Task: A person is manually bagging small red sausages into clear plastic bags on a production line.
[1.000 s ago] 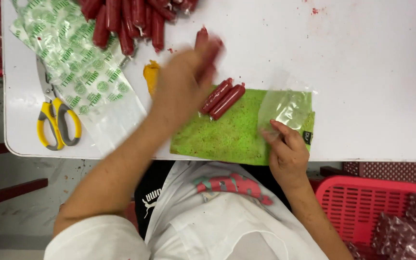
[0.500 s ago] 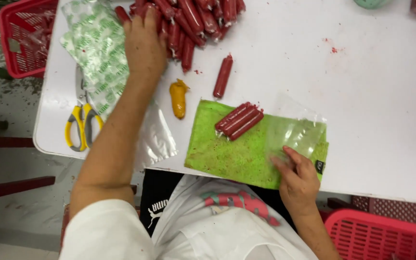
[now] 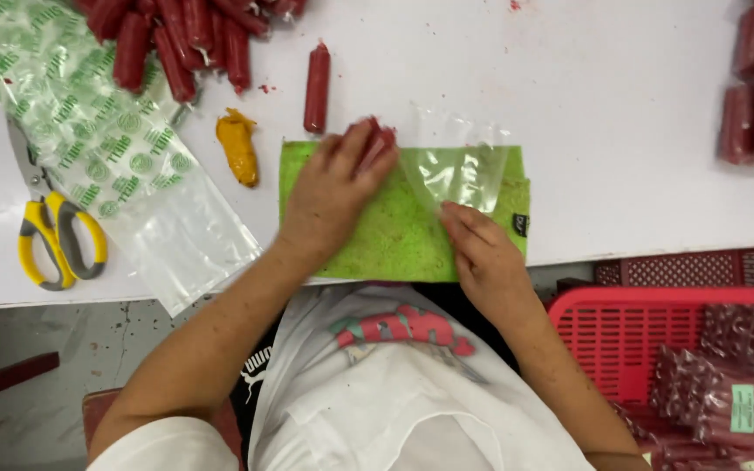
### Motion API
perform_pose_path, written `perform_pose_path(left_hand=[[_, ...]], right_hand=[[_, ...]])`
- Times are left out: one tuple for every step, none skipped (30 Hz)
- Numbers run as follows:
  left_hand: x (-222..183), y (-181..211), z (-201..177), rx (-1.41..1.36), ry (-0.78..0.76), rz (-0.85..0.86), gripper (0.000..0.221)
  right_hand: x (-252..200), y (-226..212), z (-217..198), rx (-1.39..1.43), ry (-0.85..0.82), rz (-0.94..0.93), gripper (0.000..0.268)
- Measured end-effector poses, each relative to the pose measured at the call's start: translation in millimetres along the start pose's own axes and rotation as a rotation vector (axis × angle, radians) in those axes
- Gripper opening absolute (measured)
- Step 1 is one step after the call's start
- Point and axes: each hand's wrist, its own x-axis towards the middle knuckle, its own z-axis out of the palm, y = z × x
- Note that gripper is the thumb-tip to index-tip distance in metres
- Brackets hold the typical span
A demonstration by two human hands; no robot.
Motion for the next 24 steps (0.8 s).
perform_pose_path(left_hand=[[7,-9,-10,-0.012,-0.096,-0.022,0.049],[9,-13,-13,-0.010,-0.085,-0.009,0.049],[12,-18,-17,-0.171,-0.047,-0.116,0.057],[9,-22,-21,-0.333,-0.016,-0.232,0.065],[10,2,-48,-0.331,-0.014,-0.228,0.065],[9,25,-75,-0.994,-0.062,-0.545,0.072],[8,47,-101,-1.661,-0.112,-0.854,0.080],[-5,59,-91,-1.657,-0.106,-0.866,0.080],[-20,71,-81,-2.105,-0.169,-0.940,0.082],[-32,83,-70,-2.561,-0.230,-0.977,0.084],[-40,79,-59,-2.561,-0.215,-0.979,0.084],[-48,77,-47,-2.519,-0.148,-1.032,0.083],[-57,75,-35,-2.474,-0.081,-1.084,0.083],[-58,72,-32,-2.478,-0.057,-1.087,0.083],[-60,69,-29,-2.127,-0.067,-0.982,0.081],[-61,66,-26,-1.775,-0.079,-0.873,0.080],[-61,66,-25,-1.778,-0.064,-0.880,0.080],[-61,67,-25,-1.497,-0.162,-0.747,0.080],[-61,69,-24,-1.214,-0.249,-0.614,0.080],[-56,65,-22,-1.220,-0.247,-0.615,0.080],[-51,62,-19,-1.289,-0.121,-0.724,0.073],[-48,60,-18,-1.352,-0.002,-0.835,0.067],[-51,64,-16,-1.358,-0.011,-0.840,0.067],[-51,66,-14,-1.216,0.012,-0.666,0.062]], right_hand=[[6,-7,-2,0.027,0.008,-0.001,0.030],[6,-4,-5,0.018,0.022,-0.007,0.030],[7,-2,-7,-0.018,0.034,-0.017,0.035],[6,0,-7,-0.044,0.037,-0.023,0.040],[4,1,-9,-0.045,0.041,-0.025,0.040],[3,1,-10,-0.094,0.019,0.026,0.049],[2,2,-9,-0.143,-0.002,0.077,0.057],[4,-4,-1,-0.134,-0.010,0.076,0.057],[6,-11,7,-0.083,-0.185,0.110,0.060],[10,-16,15,-0.037,-0.359,0.137,0.065],[13,-18,18,-0.033,-0.365,0.130,0.065],[15,-18,20,0.045,-0.397,0.258,0.067],[18,-19,22,0.122,-0.427,0.387,0.068],[20,-23,16,0.123,-0.443,0.378,0.068],[22,-26,9,0.219,-0.345,0.382,0.072],[24,-28,2,0.312,-0.244,0.388,0.077],[25,-29,2,0.312,-0.257,0.382,0.077],[24,-30,1,0.247,-0.298,0.299,0.078],[24,-30,-1,0.182,-0.338,0.215,0.080],[26,-36,-1,0.177,-0.343,0.216,0.080],[28,-40,-2,0.105,-0.307,0.146,0.081],[27,-46,-3,0.035,-0.270,0.084,0.083],[26,-46,-1,0.033,-0.274,0.094,0.083],[26,-45,1,-0.005,-0.228,0.050,0.081]])
